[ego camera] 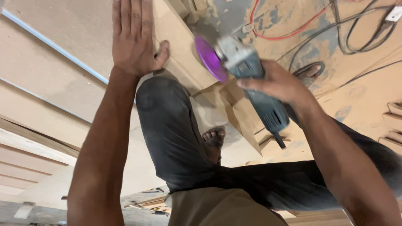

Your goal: The person sits on the floor and uses an angle grinder with a purple sanding disc to smooth the edges of a wooden plank. They hold the plank steady with their left hand while operating the tool with their right hand, moving it along the length of the wood.

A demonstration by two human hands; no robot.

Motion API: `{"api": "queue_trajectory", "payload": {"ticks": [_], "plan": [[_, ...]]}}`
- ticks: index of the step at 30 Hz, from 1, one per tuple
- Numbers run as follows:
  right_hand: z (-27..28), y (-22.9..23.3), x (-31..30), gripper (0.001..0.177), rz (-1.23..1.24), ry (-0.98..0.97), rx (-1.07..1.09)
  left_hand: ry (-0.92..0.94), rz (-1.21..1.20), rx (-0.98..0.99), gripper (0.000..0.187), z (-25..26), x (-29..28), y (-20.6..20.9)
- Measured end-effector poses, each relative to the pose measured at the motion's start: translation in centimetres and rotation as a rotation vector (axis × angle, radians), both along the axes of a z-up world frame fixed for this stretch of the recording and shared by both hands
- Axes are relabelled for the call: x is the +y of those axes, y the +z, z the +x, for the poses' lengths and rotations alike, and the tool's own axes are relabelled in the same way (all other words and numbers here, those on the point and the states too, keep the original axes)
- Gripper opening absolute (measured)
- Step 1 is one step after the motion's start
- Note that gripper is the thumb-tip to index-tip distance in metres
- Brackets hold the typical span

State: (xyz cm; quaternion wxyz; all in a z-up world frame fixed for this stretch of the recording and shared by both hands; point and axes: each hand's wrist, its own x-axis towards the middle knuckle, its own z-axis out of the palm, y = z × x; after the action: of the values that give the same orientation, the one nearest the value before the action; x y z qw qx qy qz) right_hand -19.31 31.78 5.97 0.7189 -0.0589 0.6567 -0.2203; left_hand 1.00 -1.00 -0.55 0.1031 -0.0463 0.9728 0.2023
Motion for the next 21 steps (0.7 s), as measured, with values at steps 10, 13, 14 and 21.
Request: {"api": "queue_trajectory", "payload": {"ticks": [10,13,14,21], "plan": [[2.0,2.5,7.7,0.045,0.327,-0.211,-0.042,0.012,-0.065,-0.026,0.085,-0.3,0.4,0.2],[1.9,2.3,7.8,0.039,0.322,-0.353,-0.077,0.022,-0.066,-0.077,0.083,-0.4,0.3,0.5],[2.0,2.0,8.0,0.039,0.294,-0.339,-0.080,0.013,-0.074,-0.052,0.083,-0.5,0.3,0.4],[2.6,0.4,8.4,0.040,0.122,-0.079,-0.040,0.024,-0.090,-0.051,0.081,-0.7,0.4,0.3]]}}
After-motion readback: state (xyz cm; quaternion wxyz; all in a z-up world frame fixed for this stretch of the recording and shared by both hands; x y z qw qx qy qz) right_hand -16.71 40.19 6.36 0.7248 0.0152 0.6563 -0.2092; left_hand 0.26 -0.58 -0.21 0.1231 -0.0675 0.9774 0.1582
